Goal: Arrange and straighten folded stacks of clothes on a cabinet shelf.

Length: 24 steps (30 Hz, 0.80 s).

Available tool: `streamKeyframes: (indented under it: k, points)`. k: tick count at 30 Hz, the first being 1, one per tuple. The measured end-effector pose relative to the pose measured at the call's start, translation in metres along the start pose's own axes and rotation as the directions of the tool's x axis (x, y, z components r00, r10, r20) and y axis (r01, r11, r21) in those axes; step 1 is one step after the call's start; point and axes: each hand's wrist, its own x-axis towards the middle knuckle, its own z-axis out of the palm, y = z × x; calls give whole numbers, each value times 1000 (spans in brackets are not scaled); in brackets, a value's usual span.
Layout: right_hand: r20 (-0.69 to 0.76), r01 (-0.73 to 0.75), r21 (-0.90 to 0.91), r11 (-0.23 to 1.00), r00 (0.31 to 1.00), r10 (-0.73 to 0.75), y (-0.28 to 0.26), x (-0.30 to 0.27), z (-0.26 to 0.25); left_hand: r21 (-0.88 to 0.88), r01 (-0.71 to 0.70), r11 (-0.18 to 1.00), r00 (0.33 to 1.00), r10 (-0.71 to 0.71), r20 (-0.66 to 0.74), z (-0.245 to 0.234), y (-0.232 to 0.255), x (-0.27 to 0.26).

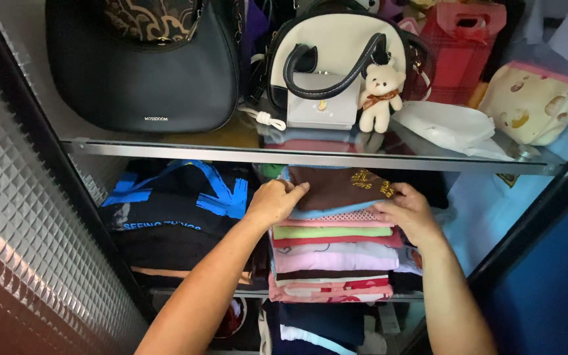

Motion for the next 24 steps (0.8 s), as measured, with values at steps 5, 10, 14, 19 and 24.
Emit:
streamKeyframes:
  k: [5,10,14,19,24]
  points:
    - [37,-219,390,894,974,223,-13,12,3,-84,-18,996,1000,16,-21,4,-9,10]
    - [-57,-353,442,825,907,418,-3,38,8,-48,-4,999,999,2,-43,8,-19,19]
    - [-69,-184,309,933,974,215,9,54,6,8,35,999,999,-35,-38,12,-18,24]
    - [-108,-318,203,926,933,344,-35,36,35,-52,85,995,996,-85,-8,12,-18,27]
    - [0,-142,294,945,989,148,-21,38,27,-94,43,995,999,-45,-12,10,-27,21]
